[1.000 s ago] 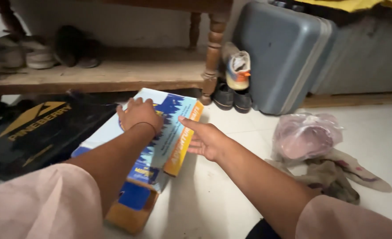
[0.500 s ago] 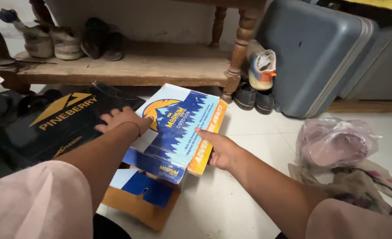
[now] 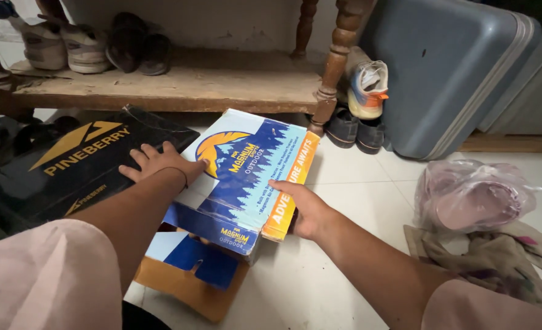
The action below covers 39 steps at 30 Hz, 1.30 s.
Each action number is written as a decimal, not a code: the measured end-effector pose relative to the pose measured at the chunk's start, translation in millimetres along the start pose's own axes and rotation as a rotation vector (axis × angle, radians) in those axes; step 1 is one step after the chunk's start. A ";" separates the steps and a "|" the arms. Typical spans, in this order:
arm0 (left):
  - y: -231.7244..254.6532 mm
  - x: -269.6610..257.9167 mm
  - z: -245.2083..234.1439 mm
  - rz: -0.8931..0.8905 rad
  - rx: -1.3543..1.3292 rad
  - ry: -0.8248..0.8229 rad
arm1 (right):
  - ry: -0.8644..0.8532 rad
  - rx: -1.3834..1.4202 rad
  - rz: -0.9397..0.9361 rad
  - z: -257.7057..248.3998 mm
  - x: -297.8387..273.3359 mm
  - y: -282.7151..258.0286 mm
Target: The person packs a pair of pink shoes into a cardboard box, placing tissue paper and a plastic bag inside before closing the lid. Then, the person picks up a white sneaker and wipes it thoroughly with a cloth.
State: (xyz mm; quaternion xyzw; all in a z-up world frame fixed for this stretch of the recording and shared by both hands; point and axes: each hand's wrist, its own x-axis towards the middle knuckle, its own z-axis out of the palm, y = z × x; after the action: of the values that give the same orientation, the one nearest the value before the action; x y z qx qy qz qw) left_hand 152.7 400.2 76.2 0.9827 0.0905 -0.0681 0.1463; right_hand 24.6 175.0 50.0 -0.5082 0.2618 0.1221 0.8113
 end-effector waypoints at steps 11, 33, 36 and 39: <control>27.4 -24.8 22.0 0.295 0.080 -0.058 | -0.168 0.161 -0.126 -40.4 25.4 -1.3; 69.8 -24.4 86.6 0.344 -0.631 -0.605 | -0.128 0.221 -0.172 -161.3 -37.5 -6.9; 101.6 -69.3 70.6 0.394 -0.306 -0.363 | 0.010 0.255 -0.171 -183.3 -46.9 -13.4; 118.0 -79.3 78.3 0.460 -0.160 -0.209 | 0.008 0.273 -0.188 -204.1 -43.4 -19.0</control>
State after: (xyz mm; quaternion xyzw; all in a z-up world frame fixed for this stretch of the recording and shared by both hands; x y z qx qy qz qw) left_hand 90.3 253.2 47.2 0.9504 -0.1460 -0.1270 0.2436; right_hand -64.1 -12.1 17.6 -0.4160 0.2304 0.0068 0.8796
